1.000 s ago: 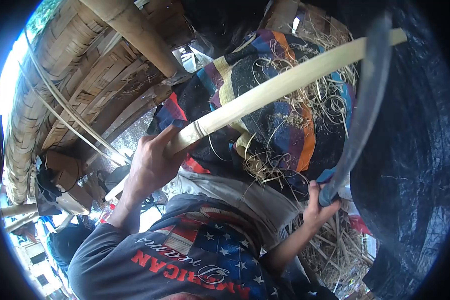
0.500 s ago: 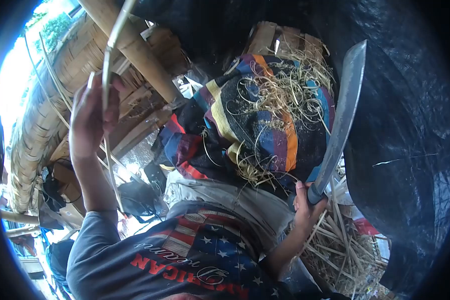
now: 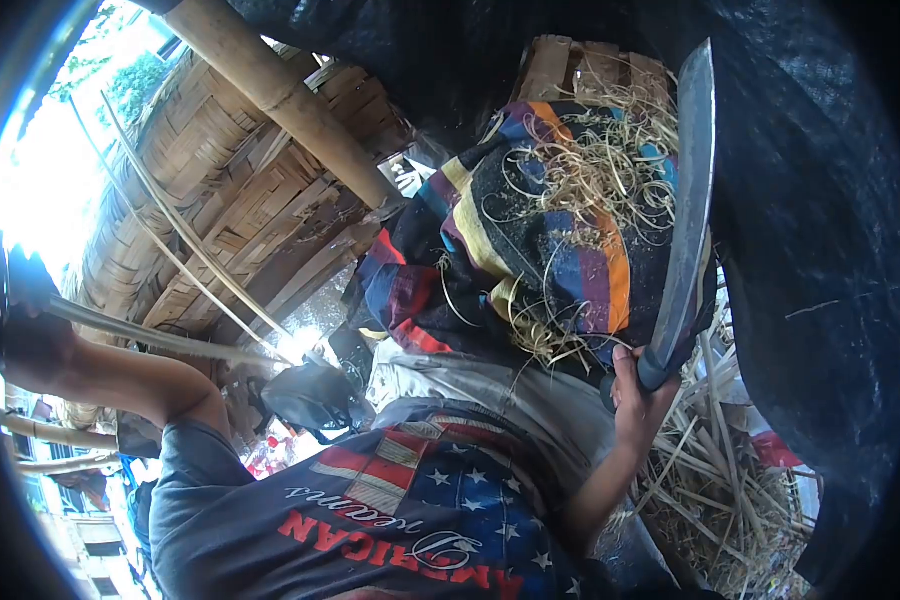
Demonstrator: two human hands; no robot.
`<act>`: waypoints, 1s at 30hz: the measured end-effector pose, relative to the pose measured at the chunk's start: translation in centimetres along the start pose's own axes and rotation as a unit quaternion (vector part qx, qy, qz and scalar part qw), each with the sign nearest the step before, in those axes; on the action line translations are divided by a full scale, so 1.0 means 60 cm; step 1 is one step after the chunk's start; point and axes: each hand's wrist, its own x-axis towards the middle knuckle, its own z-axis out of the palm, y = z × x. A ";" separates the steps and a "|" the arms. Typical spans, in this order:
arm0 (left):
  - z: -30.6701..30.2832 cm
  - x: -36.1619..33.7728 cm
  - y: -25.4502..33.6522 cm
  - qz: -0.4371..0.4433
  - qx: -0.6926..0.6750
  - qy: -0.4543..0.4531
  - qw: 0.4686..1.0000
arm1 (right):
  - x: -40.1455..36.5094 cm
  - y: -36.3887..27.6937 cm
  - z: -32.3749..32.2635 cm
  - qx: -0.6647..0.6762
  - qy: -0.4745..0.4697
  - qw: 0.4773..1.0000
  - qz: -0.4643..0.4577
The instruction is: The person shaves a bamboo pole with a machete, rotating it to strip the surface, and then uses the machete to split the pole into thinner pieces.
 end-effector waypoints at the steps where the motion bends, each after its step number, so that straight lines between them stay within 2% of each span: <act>1: -0.036 -0.016 0.016 0.038 0.012 0.018 0.999 | 0.000 -0.001 0.002 -0.005 -0.005 1.000 0.000; 4: -0.090 -0.050 0.055 0.151 0.050 0.073 0.985 | 0.003 0.005 -0.003 -0.014 -0.013 1.000 0.011; 6: 0.172 -0.059 0.027 0.196 0.131 0.226 0.945 | 0.001 0.004 0.008 -0.032 0.009 0.999 0.004; 7: 0.167 -0.068 0.028 0.196 0.135 0.226 0.945 | 0.002 0.005 0.006 -0.035 0.004 0.999 0.005; 9: 0.146 -0.098 0.018 0.268 0.067 0.138 0.951 | 0.007 0.013 -0.001 -0.044 -0.017 0.999 -0.004; 10: 0.131 -0.106 0.012 0.267 0.067 0.138 0.952 | 0.006 0.012 0.001 -0.044 -0.016 0.999 -0.003; 12: 0.105 -0.120 -0.003 0.308 -0.025 0.247 0.918 | 0.006 0.008 0.005 -0.033 -0.006 0.999 0.003; 13: 0.122 -0.123 -0.022 0.308 -0.028 0.294 0.904 | 0.007 0.008 0.004 -0.034 -0.005 0.999 0.002; 14: 0.138 -0.125 -0.045 0.309 -0.030 0.295 0.904 | 0.008 0.008 0.003 -0.035 -0.012 0.999 -0.001; 16: 0.158 -0.130 -0.091 0.273 0.039 0.367 0.888 | 0.007 0.007 0.004 -0.037 -0.019 0.999 -0.006; 17: 0.139 -0.145 -0.112 0.240 -0.011 0.279 0.930 | 0.006 0.005 0.007 -0.040 -0.011 0.999 -0.001; 19: 0.214 -0.151 -0.178 0.144 -0.035 0.363 0.920 | 0.004 0.003 0.010 -0.045 -0.003 0.999 0.002; 21: 0.295 -0.151 -0.231 0.009 -0.025 0.410 0.912 | 0.002 0.004 0.010 -0.032 0.018 0.999 0.015; 22: 0.321 -0.161 -0.249 -0.055 -0.078 0.417 0.904 | 0.002 0.006 0.009 -0.033 0.019 0.999 0.011; 25: 0.357 -0.212 -0.321 -0.193 -0.266 0.380 0.865 | 0.003 0.003 0.007 -0.041 0.027 0.999 0.008; 26: 0.372 -0.230 -0.341 -0.230 -0.329 0.389 0.829 | 0.004 0.001 0.005 -0.043 0.035 0.998 0.003; 28: 0.397 -0.264 -0.374 -0.288 -0.383 0.374 0.794 | 0.007 0.001 -0.003 -0.041 0.005 0.999 0.011; 30: 0.423 -0.284 -0.389 -0.348 -0.409 0.386 0.750 | 0.008 0.004 -0.008 -0.053 0.017 0.998 0.014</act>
